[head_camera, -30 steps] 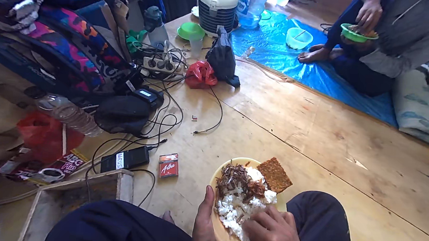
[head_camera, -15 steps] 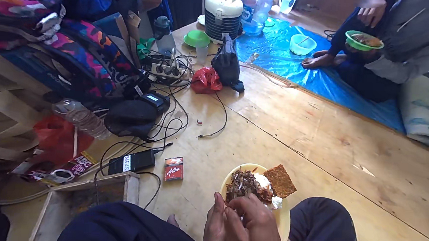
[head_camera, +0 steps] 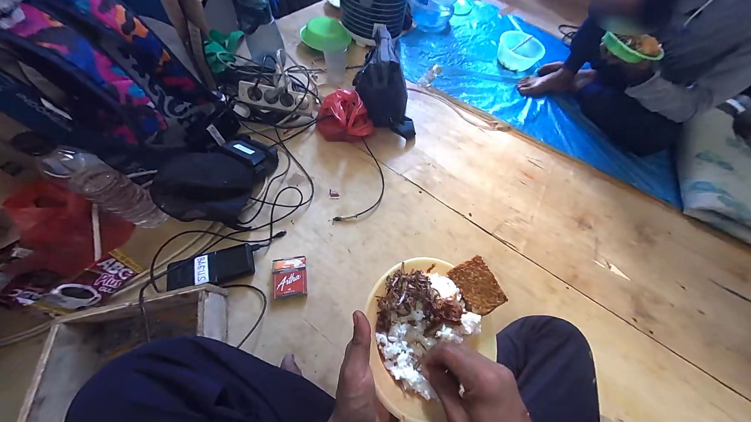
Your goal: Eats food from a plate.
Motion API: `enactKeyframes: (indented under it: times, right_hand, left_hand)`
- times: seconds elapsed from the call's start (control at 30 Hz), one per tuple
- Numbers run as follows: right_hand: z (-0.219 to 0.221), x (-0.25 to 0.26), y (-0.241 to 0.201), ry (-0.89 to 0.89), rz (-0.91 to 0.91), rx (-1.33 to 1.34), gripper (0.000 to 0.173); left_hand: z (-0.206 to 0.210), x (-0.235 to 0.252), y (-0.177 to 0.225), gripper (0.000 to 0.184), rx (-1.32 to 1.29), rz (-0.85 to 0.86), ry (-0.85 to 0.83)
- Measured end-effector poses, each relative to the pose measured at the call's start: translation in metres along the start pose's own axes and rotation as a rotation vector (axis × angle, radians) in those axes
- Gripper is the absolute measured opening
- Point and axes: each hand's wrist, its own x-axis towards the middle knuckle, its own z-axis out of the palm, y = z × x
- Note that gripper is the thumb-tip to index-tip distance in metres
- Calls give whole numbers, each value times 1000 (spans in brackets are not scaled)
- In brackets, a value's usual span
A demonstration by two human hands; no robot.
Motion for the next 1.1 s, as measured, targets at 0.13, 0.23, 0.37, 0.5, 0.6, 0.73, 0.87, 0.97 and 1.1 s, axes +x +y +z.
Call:
enactKeyframes:
  times: [0.13,0.23,0.37,0.5,0.6,0.73,0.87,0.97,1.1]
  right_hand:
    - [17,-6,-9,22,-38,-139,13]
    - [8,-5,-16,-93,-2,-123,18]
    - [-26,-4,-11,-83,29,-33,29]
    - [-48,-8,0,-57,1,-193,23]
    - [-33,-10,-3,-172,-9,-318,25]
    - [-4,-8,-1,-193,-78,-572,16]
    - [-7,0,-4,-330,-68,-497,12]
    - [-16,4,-5,-315,-95,-414,10]
    - [-35,8,-5,-372,-118,-261,12]
  left_hand:
    - [1,-2,2,69,2,3,17]
    - [1,-2,2,70,-53,-12,-24]
    - [4,0,4,68,-103,-29,-43]
    - [6,1,6,68,-109,-30,6]
    - [7,1,6,60,-98,-19,13]
    - [7,0,7,56,-117,-23,46]
    - [7,2,11,57,-131,-34,116]
    - [9,6,15,58,-140,-32,94]
    - [10,9,16,57,-93,-17,113]
